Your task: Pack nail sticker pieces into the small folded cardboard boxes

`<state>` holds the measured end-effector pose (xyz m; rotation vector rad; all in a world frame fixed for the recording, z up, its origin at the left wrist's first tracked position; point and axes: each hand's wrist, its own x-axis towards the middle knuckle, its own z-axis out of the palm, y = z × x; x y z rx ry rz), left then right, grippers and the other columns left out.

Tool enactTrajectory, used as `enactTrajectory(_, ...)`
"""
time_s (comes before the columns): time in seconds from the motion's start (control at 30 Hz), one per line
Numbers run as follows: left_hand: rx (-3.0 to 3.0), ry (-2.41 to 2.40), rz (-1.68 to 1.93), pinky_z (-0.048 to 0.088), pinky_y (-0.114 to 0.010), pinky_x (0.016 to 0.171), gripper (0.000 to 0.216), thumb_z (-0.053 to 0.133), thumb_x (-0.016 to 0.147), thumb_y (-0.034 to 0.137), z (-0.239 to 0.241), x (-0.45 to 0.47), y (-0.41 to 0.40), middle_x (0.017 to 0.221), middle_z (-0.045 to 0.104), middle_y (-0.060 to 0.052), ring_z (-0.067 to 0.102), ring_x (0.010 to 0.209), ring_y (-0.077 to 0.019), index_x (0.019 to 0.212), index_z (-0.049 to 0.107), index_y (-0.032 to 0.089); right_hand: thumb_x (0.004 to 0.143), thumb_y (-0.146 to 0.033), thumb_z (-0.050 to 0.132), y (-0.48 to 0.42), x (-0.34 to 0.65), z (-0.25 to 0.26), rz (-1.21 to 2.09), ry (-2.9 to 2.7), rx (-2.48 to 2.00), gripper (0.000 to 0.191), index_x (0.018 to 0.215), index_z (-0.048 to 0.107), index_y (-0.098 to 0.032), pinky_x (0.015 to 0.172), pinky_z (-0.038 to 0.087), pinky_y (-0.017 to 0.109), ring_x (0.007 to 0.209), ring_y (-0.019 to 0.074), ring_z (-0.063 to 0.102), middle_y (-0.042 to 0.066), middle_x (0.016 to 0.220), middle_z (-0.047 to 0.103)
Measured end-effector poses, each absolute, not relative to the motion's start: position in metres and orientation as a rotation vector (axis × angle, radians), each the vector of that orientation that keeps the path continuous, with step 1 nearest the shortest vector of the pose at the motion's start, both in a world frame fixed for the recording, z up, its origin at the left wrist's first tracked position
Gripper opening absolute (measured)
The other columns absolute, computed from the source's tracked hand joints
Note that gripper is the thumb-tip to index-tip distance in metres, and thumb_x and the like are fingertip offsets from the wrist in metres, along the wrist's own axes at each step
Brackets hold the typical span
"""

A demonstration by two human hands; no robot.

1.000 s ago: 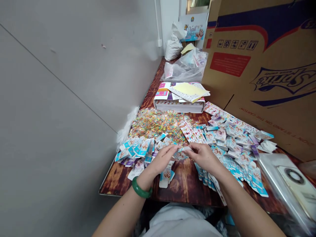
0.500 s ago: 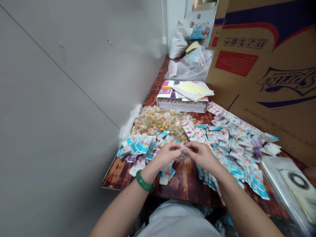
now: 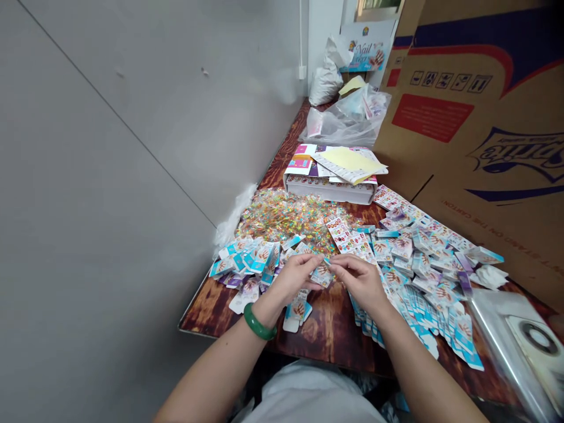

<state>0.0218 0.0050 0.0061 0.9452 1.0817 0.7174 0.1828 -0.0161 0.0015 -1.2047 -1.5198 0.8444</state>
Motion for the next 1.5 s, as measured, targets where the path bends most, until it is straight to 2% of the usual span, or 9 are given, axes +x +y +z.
enactTrajectory(0.2, 0.96, 0.976, 0.7, 0.057, -0.027, 0.064, 0.039, 0.071, 0.068, 0.042, 0.002, 0.019, 0.003, 0.094, 0.061, -0.004, 0.059, 0.082, -0.0153, 0.097, 0.067, 0.017, 0.07, -0.037, 0.068, -0.013, 0.186, 0.0, 1.049, -1.345, -1.308, 0.02, 0.076, 0.067, -0.017, 0.053, 0.045, 0.026, 0.056, 0.0138, 0.056, 0.002, 0.066, 0.065)
enactTrajectory(0.4, 0.999, 0.955, 0.704, 0.057, -0.027, 0.064, 0.035, 0.07, 0.069, 0.039, 0.002, 0.018, 0.003, 0.1, 0.063, -0.005, 0.058, 0.091, -0.0199, 0.097, 0.069, 0.018, 0.071, -0.036, 0.067, -0.013, 0.184, 0.009, 1.032, -1.335, -1.305, 0.018, 0.068, 0.064, -0.017, 0.052, 0.044, 0.025, 0.055, 0.0135, 0.055, 0.001, 0.061, 0.062)
enactTrajectory(0.57, 0.926, 0.987, 0.755, 0.057, -0.027, 0.063, 0.035, 0.072, 0.068, 0.037, 0.007, 0.019, 0.001, 0.098, 0.064, -0.005, 0.06, 0.084, -0.0172, 0.096, 0.068, 0.017, 0.08, -0.029, 0.058, -0.02, 0.183, 0.01, 0.81, -1.582, -1.206, 0.014, 0.072, 0.066, -0.02, 0.07, 0.048, 0.032, 0.076, 0.0189, 0.061, 0.006, 0.077, 0.067)
enactTrajectory(0.73, 0.761, 0.999, 0.762, 0.058, -0.032, 0.061, 0.031, 0.071, 0.07, 0.036, 0.002, 0.018, -0.001, 0.067, 0.057, 0.003, 0.047, 0.045, -0.003, 0.093, 0.066, 0.016, 0.081, -0.03, 0.058, -0.03, 0.178, -0.003, 0.786, -1.63, -1.214, 0.021, 0.098, 0.068, -0.023, 0.075, 0.05, 0.033, 0.092, 0.0214, 0.061, 0.008, 0.099, 0.066)
enactTrajectory(0.93, 0.78, 1.019, 0.679, 0.056, -0.026, 0.054, 0.042, 0.058, 0.078, 0.05, 0.009, 0.018, 0.005, 0.09, 0.064, -0.007, 0.065, 0.057, -0.0134, 0.104, 0.061, 0.017, 0.078, -0.036, 0.059, -0.025, 0.196, -0.006, 0.923, -1.462, -1.363, 0.034, 0.107, 0.064, -0.019, 0.053, 0.046, 0.026, 0.055, 0.0129, 0.053, 0.001, 0.068, 0.059)
enactTrajectory(1.13, 0.845, 0.996, 0.629, 0.054, -0.024, 0.056, 0.036, 0.062, 0.076, 0.047, 0.005, 0.017, 0.006, 0.093, 0.066, -0.007, 0.066, 0.064, -0.013, 0.097, 0.062, 0.017, 0.076, -0.046, 0.056, 0.003, 0.29, 0.025, 0.533, -1.157, -1.685, 0.049, 0.113, 0.06, -0.014, 0.05, 0.042, 0.029, 0.05, 0.0143, 0.048, -0.001, 0.059, 0.052)
enactTrajectory(1.27, 0.858, 1.02, 0.601, 0.053, -0.021, 0.055, 0.035, 0.064, 0.074, 0.046, -0.005, 0.019, 0.004, 0.087, 0.065, -0.005, 0.065, 0.063, -0.0118, 0.095, 0.063, 0.018, 0.075, -0.048, 0.056, -0.001, 0.304, 0.023, -0.071, -1.358, -2.025, 0.049, 0.109, 0.061, -0.013, 0.068, 0.044, 0.038, 0.072, 0.0229, 0.055, 0.012, 0.088, 0.06)
enactTrajectory(1.4, 0.849, 1.045, 0.614, 0.052, -0.021, 0.054, 0.036, 0.066, 0.072, 0.047, -0.007, 0.025, 0.003, 0.083, 0.064, -0.004, 0.063, 0.059, -0.0102, 0.091, 0.063, 0.016, 0.083, -0.04, 0.052, -0.024, 0.255, 0.003, 0.057, -1.813, -2.004, 0.029, 0.097, 0.06, -0.016, 0.07, 0.043, 0.035, 0.077, 0.025, 0.058, 0.013, 0.088, 0.063)
enactTrajectory(1.5, 0.861, 1.043, 0.606, 0.051, -0.02, 0.054, 0.038, 0.067, 0.07, 0.047, -0.007, 0.03, 0.002, 0.082, 0.065, -0.004, 0.063, 0.06, -0.0103, 0.091, 0.063, 0.016, 0.076, -0.036, 0.062, -0.034, 0.223, -0.011, -0.032, -1.994, -2.182, 0.033, 0.099, 0.058, -0.013, 0.071, 0.042, 0.038, 0.084, 0.0328, 0.058, 0.02, 0.09, 0.063)
